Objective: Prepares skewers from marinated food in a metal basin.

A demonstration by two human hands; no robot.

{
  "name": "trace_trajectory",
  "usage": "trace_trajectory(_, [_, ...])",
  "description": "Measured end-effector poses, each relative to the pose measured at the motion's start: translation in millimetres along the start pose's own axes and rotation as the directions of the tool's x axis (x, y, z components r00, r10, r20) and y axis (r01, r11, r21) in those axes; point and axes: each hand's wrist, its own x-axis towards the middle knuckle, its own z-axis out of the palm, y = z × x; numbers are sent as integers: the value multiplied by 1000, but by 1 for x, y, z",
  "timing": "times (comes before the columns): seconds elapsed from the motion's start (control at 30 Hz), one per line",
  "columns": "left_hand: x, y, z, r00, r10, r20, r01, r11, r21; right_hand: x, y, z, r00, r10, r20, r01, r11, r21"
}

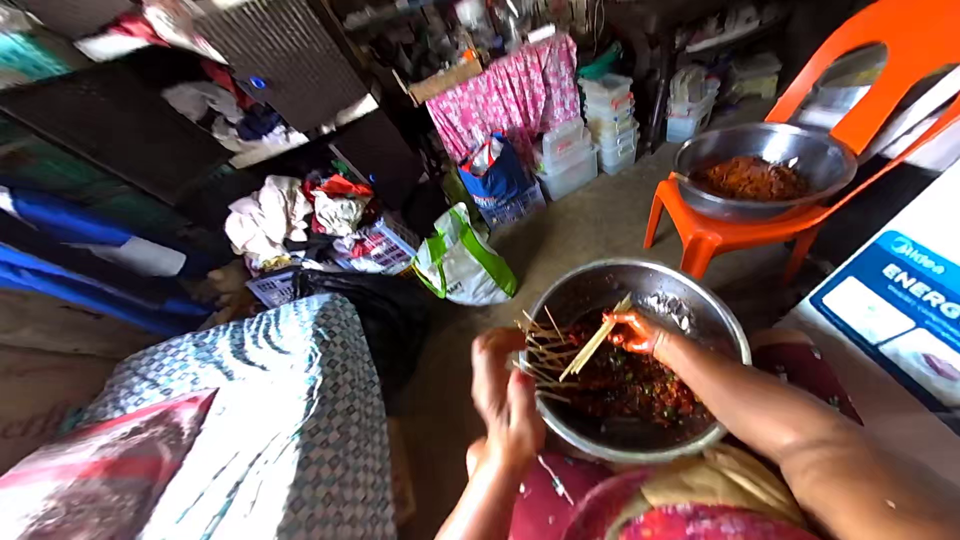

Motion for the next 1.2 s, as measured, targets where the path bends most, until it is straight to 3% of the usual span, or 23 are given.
trace_trajectory(0.1, [-41,-60,41,984,-173,49,155,954,258,-10,0,12,1000,2,3,-2,1000,-31])
trace_trajectory(0.2, [-69,-85,77,935,-349,58,312,892,327,-7,8,10,998,-10,70,16,997,-78])
trace_trajectory(0.27, [-79,-92,92,868,-487,102,418,824,382,-2,12,4,997,-20,72,29,991,-127])
trace_trajectory(0.33, [-77,-88,96,727,-660,190,529,714,458,2,9,-1,999,-21,45,31,972,-232])
trace_trajectory(0.4, [-69,-81,95,514,-813,273,649,577,497,4,6,-8,996,-18,86,43,954,-296])
trace_trajectory(0.47, [-63,-79,92,314,-877,363,792,453,409,2,3,-9,990,-6,142,48,953,-299])
trace_trajectory(0.53, [-59,-75,90,197,-865,462,917,329,224,2,2,-12,974,18,225,51,953,-298])
trace_trajectory(0.63, [-68,-77,94,220,-824,523,961,275,29,5,5,-17,953,33,300,73,940,-334])
trace_trajectory(0.7, [-77,-80,99,269,-841,469,961,266,-75,7,1,-18,976,-30,216,120,902,-414])
trace_trajectory(0.77, [-86,-84,103,322,-865,384,947,290,-140,7,-14,-17,991,-132,-24,105,875,-473])
trace_trajectory(0.8, [-89,-87,104,348,-873,341,937,315,-150,10,-22,-20,958,-212,-193,101,880,-464])
trace_trajectory(0.87, [-92,-93,104,394,-877,275,919,368,-142,18,-28,-33,824,-351,-445,71,843,-533])
trace_trajectory(0.93, [-94,-97,103,440,-868,231,898,419,-135,24,-25,-46,775,-419,-473,-53,703,-710])
trace_trajectory(1.07, [-96,-103,102,446,-877,178,893,421,-160,41,-2,-56,877,-411,-248,-195,168,-966])
trace_trajectory(1.13, [-95,-103,100,435,-884,171,898,413,-153,41,8,-49,925,-345,-158,-178,-26,-984])
trace_trajectory(1.2, [-95,-101,100,455,-873,176,890,439,-124,42,18,-48,948,-315,-51,-103,-151,-983])
